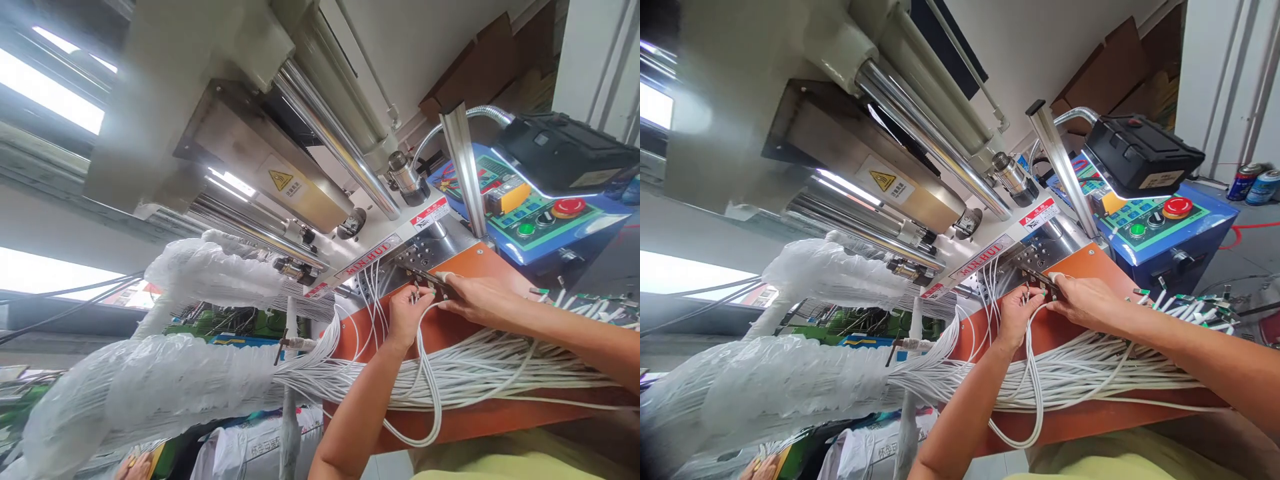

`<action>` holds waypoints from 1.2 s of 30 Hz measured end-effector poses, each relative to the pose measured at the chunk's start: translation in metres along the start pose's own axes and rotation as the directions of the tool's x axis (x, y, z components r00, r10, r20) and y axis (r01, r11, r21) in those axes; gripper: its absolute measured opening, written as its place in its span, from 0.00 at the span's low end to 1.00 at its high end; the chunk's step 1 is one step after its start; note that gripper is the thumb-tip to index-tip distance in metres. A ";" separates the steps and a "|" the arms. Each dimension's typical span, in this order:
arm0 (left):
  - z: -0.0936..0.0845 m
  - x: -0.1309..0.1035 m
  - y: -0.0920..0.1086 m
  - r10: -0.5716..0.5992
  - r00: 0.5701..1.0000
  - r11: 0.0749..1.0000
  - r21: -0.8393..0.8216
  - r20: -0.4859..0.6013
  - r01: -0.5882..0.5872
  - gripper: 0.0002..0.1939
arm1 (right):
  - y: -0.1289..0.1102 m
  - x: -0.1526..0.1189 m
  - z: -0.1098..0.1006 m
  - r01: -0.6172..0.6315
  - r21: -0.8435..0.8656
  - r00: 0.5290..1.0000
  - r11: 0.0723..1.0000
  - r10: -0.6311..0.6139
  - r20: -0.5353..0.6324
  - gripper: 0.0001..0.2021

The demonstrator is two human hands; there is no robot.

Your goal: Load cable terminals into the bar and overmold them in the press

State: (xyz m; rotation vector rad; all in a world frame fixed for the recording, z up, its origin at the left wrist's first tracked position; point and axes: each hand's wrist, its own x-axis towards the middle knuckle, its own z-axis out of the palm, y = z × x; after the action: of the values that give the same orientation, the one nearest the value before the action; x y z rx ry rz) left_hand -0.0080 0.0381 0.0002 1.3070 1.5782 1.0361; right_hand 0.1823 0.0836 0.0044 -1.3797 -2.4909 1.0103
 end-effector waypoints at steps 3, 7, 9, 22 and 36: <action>-0.006 -0.003 0.003 -0.073 0.997 0.990 -0.116 0.010 0.074 0.14 | 0.007 0.002 0.003 0.023 0.060 1.000 0.998 -0.023 -0.007 0.17; -0.011 -0.002 -0.006 -0.144 0.988 0.978 -0.158 -0.059 0.133 0.19 | 0.014 0.005 0.009 0.031 0.052 0.999 0.998 -0.031 0.007 0.18; -0.013 0.000 -0.012 -0.172 0.982 0.974 -0.165 -0.080 0.157 0.19 | 0.014 0.005 0.010 0.018 0.019 1.000 1.000 -0.018 0.018 0.19; -0.013 0.000 0.000 0.144 0.972 0.973 0.207 -0.184 -0.105 0.04 | 0.006 0.002 -0.002 -0.011 0.036 0.998 0.999 0.009 0.069 0.24; -0.006 0.009 -0.015 0.358 0.926 0.883 0.369 -0.124 -0.292 0.11 | 0.018 0.005 0.014 0.041 -0.002 0.991 0.999 -0.041 -0.130 0.19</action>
State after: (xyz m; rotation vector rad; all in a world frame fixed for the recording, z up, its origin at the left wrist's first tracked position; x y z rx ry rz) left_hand -0.0193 0.0449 -0.0125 1.8093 1.7789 1.1492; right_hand 0.1867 0.0874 -0.0182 -1.3420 -2.4143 0.8838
